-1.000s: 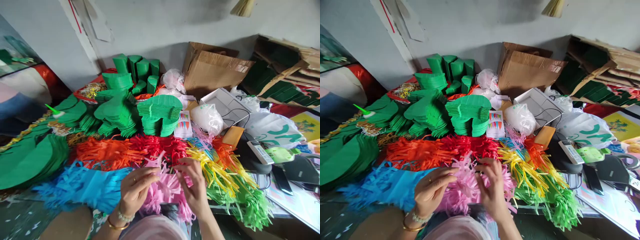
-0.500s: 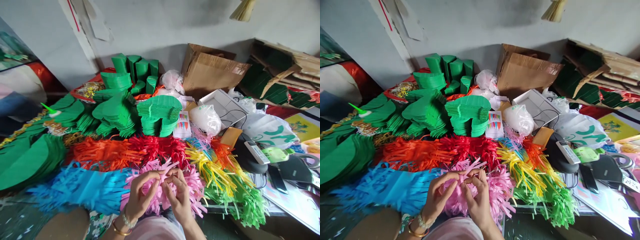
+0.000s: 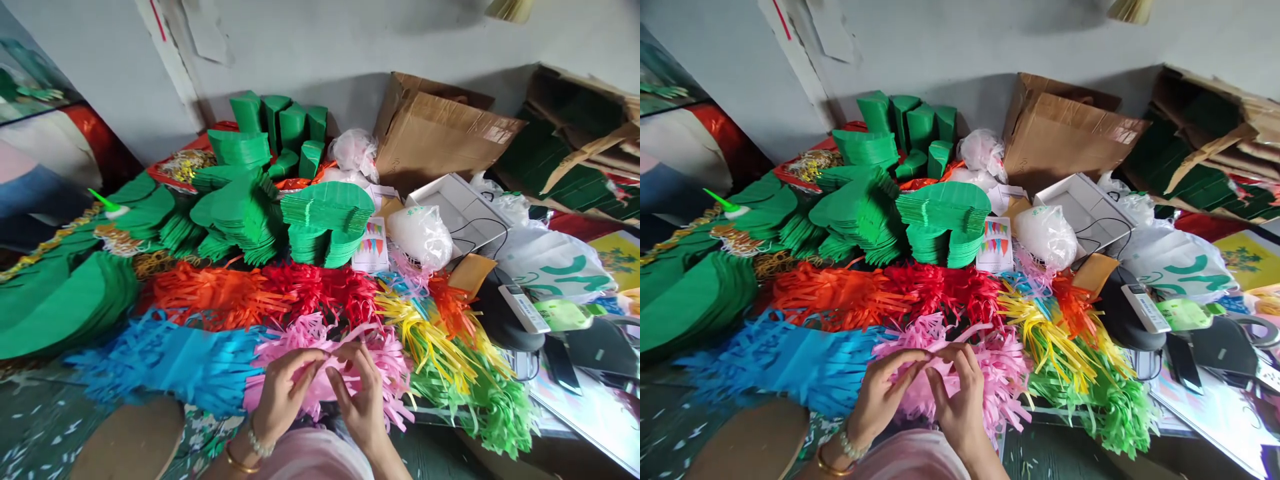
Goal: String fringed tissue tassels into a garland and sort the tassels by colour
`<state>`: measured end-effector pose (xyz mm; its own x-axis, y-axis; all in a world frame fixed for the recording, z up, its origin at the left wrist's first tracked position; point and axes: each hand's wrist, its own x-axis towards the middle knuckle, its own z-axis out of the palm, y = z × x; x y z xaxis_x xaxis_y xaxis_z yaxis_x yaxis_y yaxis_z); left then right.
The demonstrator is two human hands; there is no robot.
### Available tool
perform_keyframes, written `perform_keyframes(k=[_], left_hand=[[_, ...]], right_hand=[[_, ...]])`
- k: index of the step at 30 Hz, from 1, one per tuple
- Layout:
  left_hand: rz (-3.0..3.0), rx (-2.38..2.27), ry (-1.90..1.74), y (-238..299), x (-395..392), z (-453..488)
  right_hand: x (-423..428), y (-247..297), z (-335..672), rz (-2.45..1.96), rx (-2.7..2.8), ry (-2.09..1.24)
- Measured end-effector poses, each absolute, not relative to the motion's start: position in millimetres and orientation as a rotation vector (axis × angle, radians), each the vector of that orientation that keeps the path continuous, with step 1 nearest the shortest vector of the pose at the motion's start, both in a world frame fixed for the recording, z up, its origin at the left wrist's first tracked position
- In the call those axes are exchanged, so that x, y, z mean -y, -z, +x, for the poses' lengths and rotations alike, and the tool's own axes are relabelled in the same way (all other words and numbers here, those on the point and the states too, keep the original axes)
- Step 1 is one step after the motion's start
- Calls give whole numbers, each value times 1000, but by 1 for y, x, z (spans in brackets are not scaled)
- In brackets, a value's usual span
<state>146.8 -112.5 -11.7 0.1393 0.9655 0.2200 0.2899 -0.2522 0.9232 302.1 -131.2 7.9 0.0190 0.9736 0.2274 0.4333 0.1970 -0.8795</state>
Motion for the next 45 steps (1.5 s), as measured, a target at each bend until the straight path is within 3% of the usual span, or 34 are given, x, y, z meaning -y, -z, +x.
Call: perform_keyframes(k=[9,20,27,31,34,38,45], left_hand=[[1594,-1185,-887,13,136,155],[1644,-1427,-974,54,129,147],[1713,-1571,-1002,61,127,130],[1655,-1602,-1000,49,122,130],[1594,-1614,-938,46,118,129],[1602,-1569,-889,46,115,132],[1600,-1373,-856,28,109,150]], right_hand=[[134,5,310,-1430,1441,-1012],[103,33,308,-1380,1596,-1132],[5,121,311,-1639,1924,-768],[-11,148,300,-1676,2020,-695],[-3,140,303,-1722,2021,-644],[26,89,320,-1751,1918,-632],[90,7,330,-1401,1651,-1224]])
